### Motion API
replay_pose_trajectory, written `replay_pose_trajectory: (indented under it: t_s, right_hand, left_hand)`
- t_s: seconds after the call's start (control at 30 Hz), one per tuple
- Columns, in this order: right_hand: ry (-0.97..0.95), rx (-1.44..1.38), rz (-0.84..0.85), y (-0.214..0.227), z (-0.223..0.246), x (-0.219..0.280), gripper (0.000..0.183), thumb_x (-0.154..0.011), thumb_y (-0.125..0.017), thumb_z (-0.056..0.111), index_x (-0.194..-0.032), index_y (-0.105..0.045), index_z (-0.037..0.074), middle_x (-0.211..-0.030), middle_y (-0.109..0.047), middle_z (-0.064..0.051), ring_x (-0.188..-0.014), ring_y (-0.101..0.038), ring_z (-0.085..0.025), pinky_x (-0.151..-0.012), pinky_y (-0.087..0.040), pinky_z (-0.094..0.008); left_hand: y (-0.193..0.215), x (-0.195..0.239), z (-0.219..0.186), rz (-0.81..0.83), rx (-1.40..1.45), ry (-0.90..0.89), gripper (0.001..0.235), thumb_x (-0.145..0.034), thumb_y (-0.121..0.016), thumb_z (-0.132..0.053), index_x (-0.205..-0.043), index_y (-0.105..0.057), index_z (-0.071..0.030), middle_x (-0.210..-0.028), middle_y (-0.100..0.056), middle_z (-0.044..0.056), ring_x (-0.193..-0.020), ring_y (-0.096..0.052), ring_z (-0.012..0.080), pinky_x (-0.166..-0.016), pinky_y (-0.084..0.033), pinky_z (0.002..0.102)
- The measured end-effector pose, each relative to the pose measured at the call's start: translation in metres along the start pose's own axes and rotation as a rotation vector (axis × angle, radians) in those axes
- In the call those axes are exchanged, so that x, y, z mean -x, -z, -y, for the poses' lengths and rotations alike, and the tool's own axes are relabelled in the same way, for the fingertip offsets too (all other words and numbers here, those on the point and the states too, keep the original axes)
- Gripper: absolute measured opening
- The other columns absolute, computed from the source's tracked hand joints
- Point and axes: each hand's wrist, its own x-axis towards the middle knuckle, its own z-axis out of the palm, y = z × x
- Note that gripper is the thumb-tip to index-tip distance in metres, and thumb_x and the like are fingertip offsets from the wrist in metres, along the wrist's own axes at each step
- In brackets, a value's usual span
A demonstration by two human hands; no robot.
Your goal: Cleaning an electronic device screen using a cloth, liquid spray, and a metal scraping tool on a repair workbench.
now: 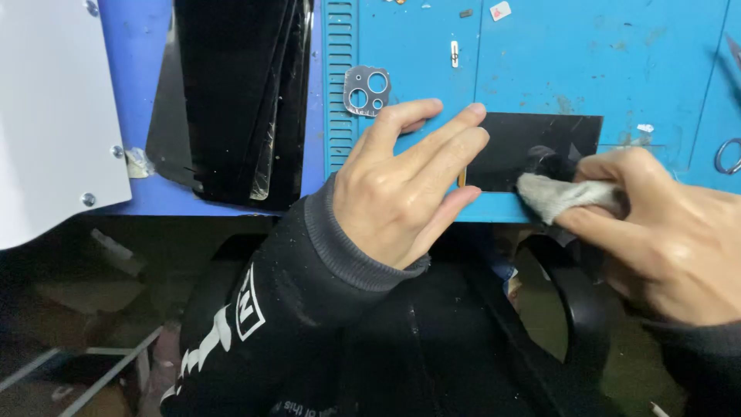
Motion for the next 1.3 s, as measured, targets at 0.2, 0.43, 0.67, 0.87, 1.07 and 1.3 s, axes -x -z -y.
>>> replay_pose_trajectory:
  t_s: [0.2,0.43,0.67,0.87,1.07,1.3]
  right_hand:
    - [0.09,-0.016,-0.036,0.007,0.014,-0.023,0.041,-0.076,-0.075,0.018,-0.116,-0.076,0.011,-0.117,-0.066,-0.016,-0.082,-0.07,-0.026,-0.063,-0.054,-0.038]
    - [0.029,0.001,-0.03,0.001,0.012,-0.017,0.031,-0.082,-0.073,0.01,-0.113,-0.078,0.013,-0.118,-0.066,-0.013,-0.083,-0.071,-0.025,-0.063,-0.053,-0.037]
    - [-0.033,-0.043,-0.047,0.008,0.02,-0.015,0.046,-0.065,-0.074,0.005,-0.11,-0.076,0.013,-0.116,-0.067,-0.015,-0.081,-0.071,-0.029,-0.065,-0.055,-0.039]
    - [-0.115,-0.136,-0.107,0.009,0.021,-0.004,0.041,-0.071,-0.081,-0.001,-0.112,-0.077,0.006,-0.105,-0.067,-0.015,-0.068,-0.07,-0.024,-0.057,-0.054,-0.036]
    - [-0.198,-0.193,-0.309,0.0,0.025,0.005,0.031,-0.079,-0.087,0.005,-0.107,-0.073,0.005,-0.104,-0.065,-0.012,-0.073,-0.071,-0.021,-0.064,-0.055,-0.032]
    - [0.059,0.033,-0.308,0.004,0.032,-0.015,0.013,-0.081,-0.08,0.004,-0.095,-0.079,0.006,-0.111,-0.074,-0.008,-0.063,-0.067,-0.017,-0.052,-0.047,-0.03]
  left_hand:
    - [0.001,-0.002,-0.001,0.009,0.007,0.016,0.052,-0.091,-0.084,-0.016,-0.135,-0.06,-0.002,-0.147,-0.06,0.013,-0.129,-0.056,0.0371,-0.111,-0.052,0.044]
    - [0.003,-0.002,-0.001,0.0,0.03,0.012,0.052,-0.091,-0.085,-0.013,-0.136,-0.06,-0.001,-0.148,-0.06,0.013,-0.13,-0.056,0.0375,-0.111,-0.052,0.045]
    - [0.002,-0.003,0.0,-0.004,0.024,0.008,0.053,-0.091,-0.085,-0.014,-0.135,-0.06,0.0,-0.147,-0.06,0.013,-0.129,-0.056,0.0378,-0.111,-0.052,0.045]
    - [0.001,-0.002,0.001,-0.014,0.037,0.003,0.053,-0.092,-0.085,-0.015,-0.136,-0.06,0.0,-0.147,-0.061,0.014,-0.13,-0.056,0.0376,-0.109,-0.051,0.043]
    - [0.003,-0.004,0.0,-0.015,0.032,-0.007,0.053,-0.089,-0.085,-0.015,-0.133,-0.06,0.001,-0.143,-0.062,0.015,-0.127,-0.056,0.0376,-0.108,-0.052,0.045]
    - [0.003,-0.001,0.002,-0.026,0.022,-0.026,0.051,-0.09,-0.086,-0.016,-0.132,-0.062,0.001,-0.143,-0.062,0.016,-0.127,-0.056,0.0378,-0.108,-0.053,0.045]
